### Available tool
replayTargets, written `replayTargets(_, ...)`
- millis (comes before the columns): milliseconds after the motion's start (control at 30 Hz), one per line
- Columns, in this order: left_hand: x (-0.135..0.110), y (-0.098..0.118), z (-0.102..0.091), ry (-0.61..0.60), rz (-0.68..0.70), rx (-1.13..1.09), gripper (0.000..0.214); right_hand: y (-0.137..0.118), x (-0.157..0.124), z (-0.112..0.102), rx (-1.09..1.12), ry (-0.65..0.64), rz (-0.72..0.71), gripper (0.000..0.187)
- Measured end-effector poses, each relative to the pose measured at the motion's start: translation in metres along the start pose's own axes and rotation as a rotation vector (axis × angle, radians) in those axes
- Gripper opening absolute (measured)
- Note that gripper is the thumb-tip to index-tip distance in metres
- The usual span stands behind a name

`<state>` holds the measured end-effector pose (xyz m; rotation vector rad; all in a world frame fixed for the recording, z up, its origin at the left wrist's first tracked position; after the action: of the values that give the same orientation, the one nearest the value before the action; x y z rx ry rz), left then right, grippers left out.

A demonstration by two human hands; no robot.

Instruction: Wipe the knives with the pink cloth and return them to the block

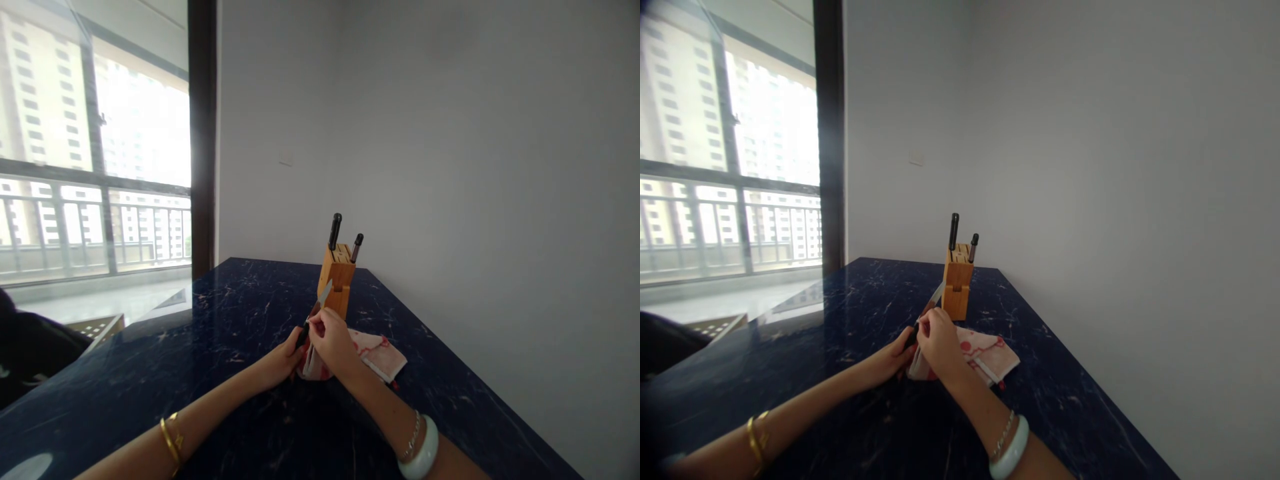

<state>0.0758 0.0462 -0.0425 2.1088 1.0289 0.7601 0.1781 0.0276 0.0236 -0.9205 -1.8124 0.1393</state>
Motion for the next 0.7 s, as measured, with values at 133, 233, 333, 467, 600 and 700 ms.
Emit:
replayTargets(133,0.001,-0.001,0.001,-0.010,-0.002,-0.019,0.039,0.002,0.000,0.000,0.006,0.004,0.007,0.010)
replayTargets(233,0.001,-0.003,0.000,0.002,-0.032,0.006,0.043,0.001,0.000,0.000,0.010,0.000,-0.008,0.010)
replayTargets(333,0.001,-0.004,0.000,0.001,-0.048,0.013,0.047,-0.001,0.000,0.001,0.016,-0.006,-0.018,0.010)
replayTargets(467,0.000,-0.003,0.000,-0.021,-0.041,-0.007,0.045,0.002,0.000,0.001,0.009,-0.010,0.016,0.008)
replayTargets(600,0.001,-0.001,0.002,-0.037,0.020,-0.060,0.039,0.007,0.001,0.000,0.001,-0.001,0.062,0.007)
replayTargets(700,0.004,-0.002,0.002,-0.023,0.019,-0.078,0.038,0.010,0.001,-0.002,0.001,0.009,0.089,0.007)
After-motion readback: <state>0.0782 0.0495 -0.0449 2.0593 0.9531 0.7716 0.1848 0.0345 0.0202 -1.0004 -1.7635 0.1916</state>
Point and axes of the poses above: each hand's wrist, its own x-axis towards the middle knuckle, its own z-axis out of the palm, y = z × x, the point moved 6 cm from there along x, towards the middle knuckle, and after that the axes turned 9 degrees about x, right-handed, at the moved point
